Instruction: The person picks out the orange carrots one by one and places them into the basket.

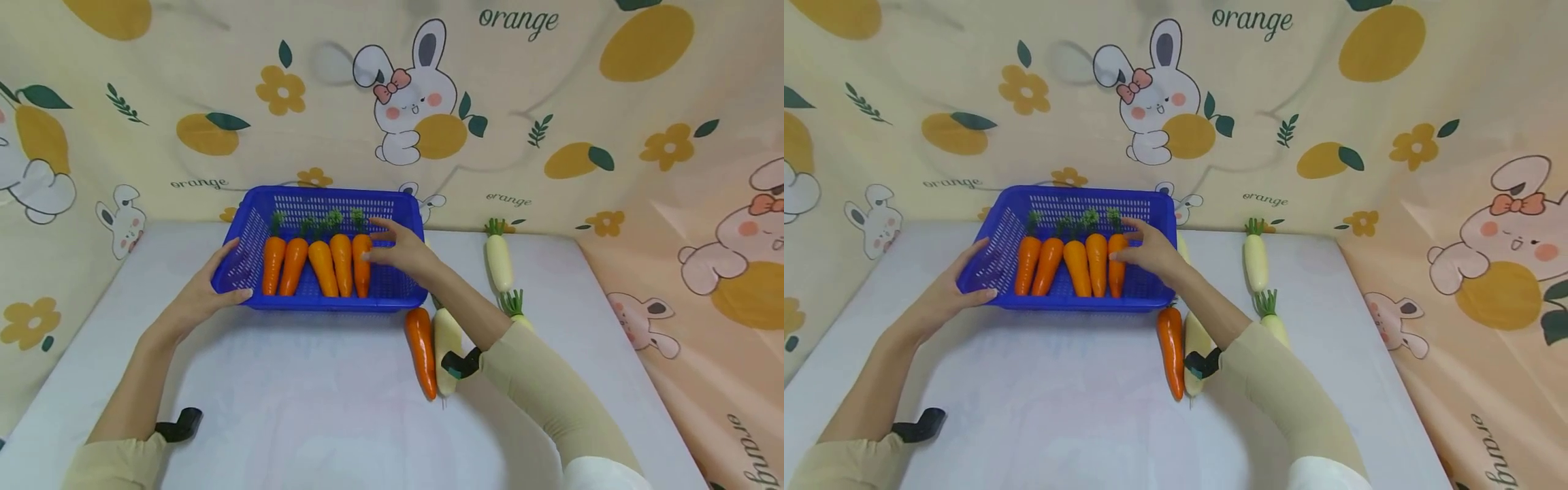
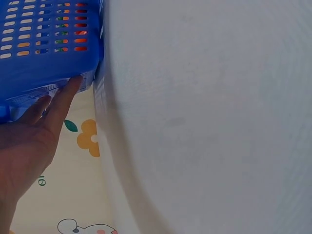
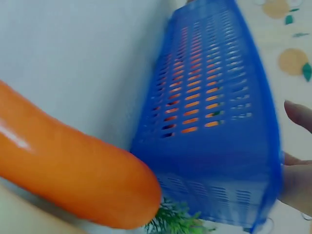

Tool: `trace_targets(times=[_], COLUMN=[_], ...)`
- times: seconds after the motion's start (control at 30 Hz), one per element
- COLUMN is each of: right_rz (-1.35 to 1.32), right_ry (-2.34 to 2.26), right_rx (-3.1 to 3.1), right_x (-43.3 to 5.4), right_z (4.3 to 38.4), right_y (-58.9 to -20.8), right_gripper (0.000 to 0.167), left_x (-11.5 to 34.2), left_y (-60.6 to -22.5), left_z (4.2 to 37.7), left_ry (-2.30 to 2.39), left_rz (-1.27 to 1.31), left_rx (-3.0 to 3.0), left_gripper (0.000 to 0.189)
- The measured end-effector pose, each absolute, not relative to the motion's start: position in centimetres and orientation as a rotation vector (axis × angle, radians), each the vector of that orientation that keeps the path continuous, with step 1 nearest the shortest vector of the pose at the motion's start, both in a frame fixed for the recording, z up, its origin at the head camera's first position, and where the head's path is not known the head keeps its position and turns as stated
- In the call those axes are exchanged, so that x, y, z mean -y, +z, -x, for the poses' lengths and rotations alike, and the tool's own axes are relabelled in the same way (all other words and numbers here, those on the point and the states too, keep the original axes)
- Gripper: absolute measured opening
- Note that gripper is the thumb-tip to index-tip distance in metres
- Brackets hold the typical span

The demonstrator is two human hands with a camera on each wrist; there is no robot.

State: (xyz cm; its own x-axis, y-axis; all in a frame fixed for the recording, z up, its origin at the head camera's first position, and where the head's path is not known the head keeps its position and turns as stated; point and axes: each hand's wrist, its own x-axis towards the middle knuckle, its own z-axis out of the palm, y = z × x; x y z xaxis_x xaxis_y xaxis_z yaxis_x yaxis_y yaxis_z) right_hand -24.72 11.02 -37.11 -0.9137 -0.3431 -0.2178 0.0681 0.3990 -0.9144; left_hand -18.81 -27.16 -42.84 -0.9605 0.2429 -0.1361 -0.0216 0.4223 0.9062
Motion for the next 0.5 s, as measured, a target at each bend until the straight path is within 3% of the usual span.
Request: trace_targets(times=[0.5], right_rz=[0.277], right_ry=[-1.656], right_rx=[-2.240], right_x=[-16.1], right_z=[18.2], right_y=[-36.0], right_gripper=[0.057], left_x=[26.7], left_y=[-42.3], left_z=[18.4], left_ry=[1.562], left_rz=[-0.172], left_rx=[-2.412], left_gripper=[0.099])
